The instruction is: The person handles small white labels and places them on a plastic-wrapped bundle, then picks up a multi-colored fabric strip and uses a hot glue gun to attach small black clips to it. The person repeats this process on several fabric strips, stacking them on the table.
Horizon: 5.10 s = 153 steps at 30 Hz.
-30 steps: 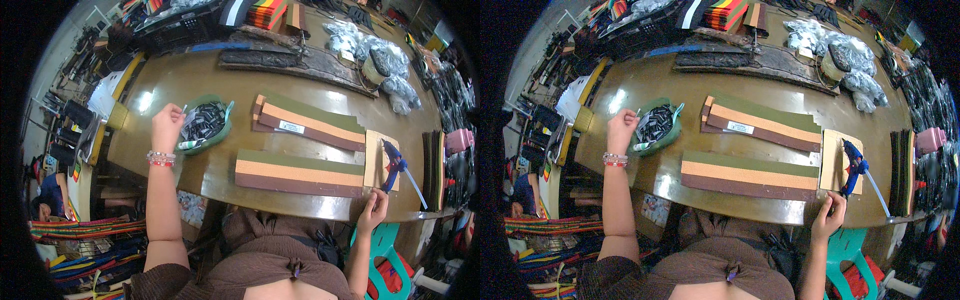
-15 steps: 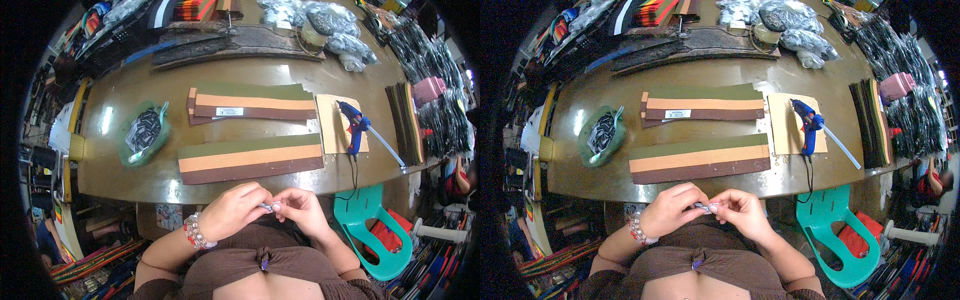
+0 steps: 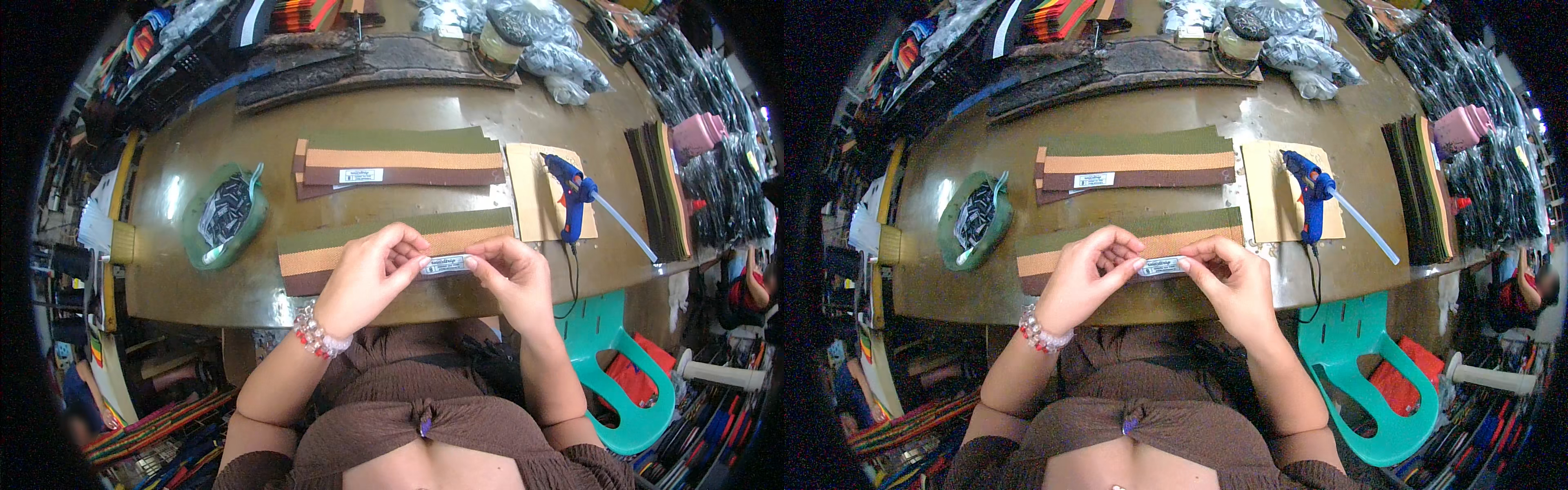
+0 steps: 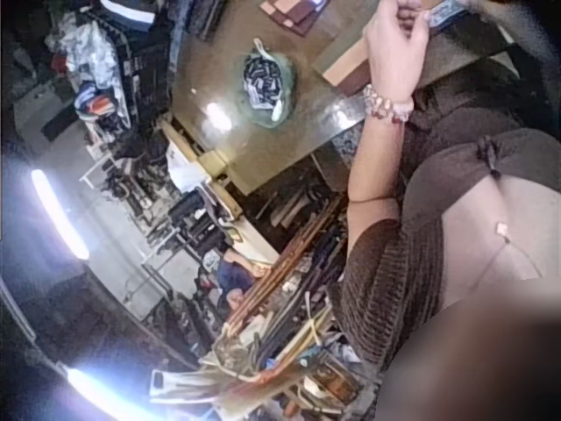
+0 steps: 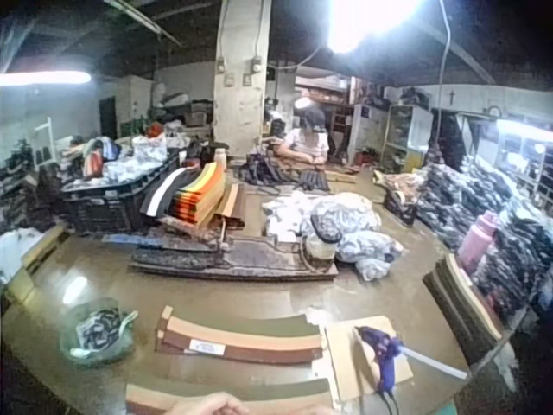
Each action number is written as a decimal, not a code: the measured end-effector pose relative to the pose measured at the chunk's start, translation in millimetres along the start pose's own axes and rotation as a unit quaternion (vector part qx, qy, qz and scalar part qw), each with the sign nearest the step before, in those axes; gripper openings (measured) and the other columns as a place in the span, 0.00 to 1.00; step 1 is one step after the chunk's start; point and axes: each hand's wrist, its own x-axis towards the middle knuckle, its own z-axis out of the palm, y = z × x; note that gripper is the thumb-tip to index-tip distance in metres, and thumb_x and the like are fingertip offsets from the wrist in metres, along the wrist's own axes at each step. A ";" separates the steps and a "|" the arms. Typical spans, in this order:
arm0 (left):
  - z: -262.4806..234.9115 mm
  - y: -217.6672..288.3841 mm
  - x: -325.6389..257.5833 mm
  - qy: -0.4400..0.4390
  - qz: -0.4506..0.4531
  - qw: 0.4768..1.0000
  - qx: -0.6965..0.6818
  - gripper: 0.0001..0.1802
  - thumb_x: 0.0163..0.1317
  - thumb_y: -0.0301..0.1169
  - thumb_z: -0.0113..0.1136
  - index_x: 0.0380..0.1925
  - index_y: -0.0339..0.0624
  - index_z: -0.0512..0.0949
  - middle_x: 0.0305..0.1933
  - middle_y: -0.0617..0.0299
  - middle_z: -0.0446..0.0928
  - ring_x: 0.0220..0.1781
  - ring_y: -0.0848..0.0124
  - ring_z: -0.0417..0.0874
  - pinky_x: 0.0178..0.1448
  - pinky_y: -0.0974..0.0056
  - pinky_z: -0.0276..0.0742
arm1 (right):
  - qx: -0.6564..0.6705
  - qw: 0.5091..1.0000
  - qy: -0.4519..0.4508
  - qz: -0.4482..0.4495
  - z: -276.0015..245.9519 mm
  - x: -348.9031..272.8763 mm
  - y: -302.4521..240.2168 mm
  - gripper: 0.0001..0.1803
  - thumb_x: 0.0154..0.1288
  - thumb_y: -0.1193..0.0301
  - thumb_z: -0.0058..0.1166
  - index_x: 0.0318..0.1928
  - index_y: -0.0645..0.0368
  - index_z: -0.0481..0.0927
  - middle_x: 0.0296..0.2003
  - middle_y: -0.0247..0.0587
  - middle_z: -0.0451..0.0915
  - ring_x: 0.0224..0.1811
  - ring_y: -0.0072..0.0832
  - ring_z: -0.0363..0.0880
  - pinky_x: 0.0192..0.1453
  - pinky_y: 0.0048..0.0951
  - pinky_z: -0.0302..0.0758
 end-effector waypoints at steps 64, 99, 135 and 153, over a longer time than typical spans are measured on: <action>-192.3 -76.5 -39.9 0.167 0.037 0.903 0.395 0.06 0.55 0.27 0.65 0.30 0.38 0.78 0.32 0.54 0.77 0.38 0.56 0.80 0.43 0.57 0.76 | -0.532 0.793 0.041 -0.293 23.1 -29.7 70.7 0.38 0.67 0.47 0.47 0.67 0.63 0.65 0.67 0.49 0.66 0.72 0.43 0.60 0.76 0.51 0.44; -160.6 -86.9 -32.4 0.218 -0.043 0.904 0.366 0.12 0.52 0.19 0.61 0.37 0.37 0.74 0.32 0.54 0.75 0.37 0.58 0.79 0.43 0.57 0.75 | -0.102 0.896 0.415 -0.119 -78.2 12.9 55.0 0.24 0.60 0.69 0.64 0.53 0.66 0.70 0.50 0.46 0.74 0.54 0.32 0.72 0.58 0.34 0.70; -155.2 -47.5 -39.5 0.353 0.096 0.803 0.471 0.06 0.60 0.26 0.59 0.36 0.38 0.81 0.37 0.55 0.80 0.41 0.56 0.81 0.47 0.57 0.76 | -0.174 0.940 0.052 -0.287 -4.4 -21.4 -35.6 0.18 0.52 0.66 0.69 0.40 0.62 0.80 0.30 0.46 0.81 0.30 0.38 0.81 0.36 0.32 0.77; -76.1 -11.1 -23.1 0.160 0.028 0.969 -0.187 0.10 0.64 0.22 0.59 0.45 0.33 0.81 0.41 0.61 0.82 0.38 0.80 0.81 0.43 0.75 0.78 | -0.183 0.917 0.039 -0.351 22.2 -16.8 -35.5 0.19 0.49 0.60 0.71 0.31 0.62 0.79 0.24 0.43 0.76 0.23 0.37 0.75 0.29 0.32 0.72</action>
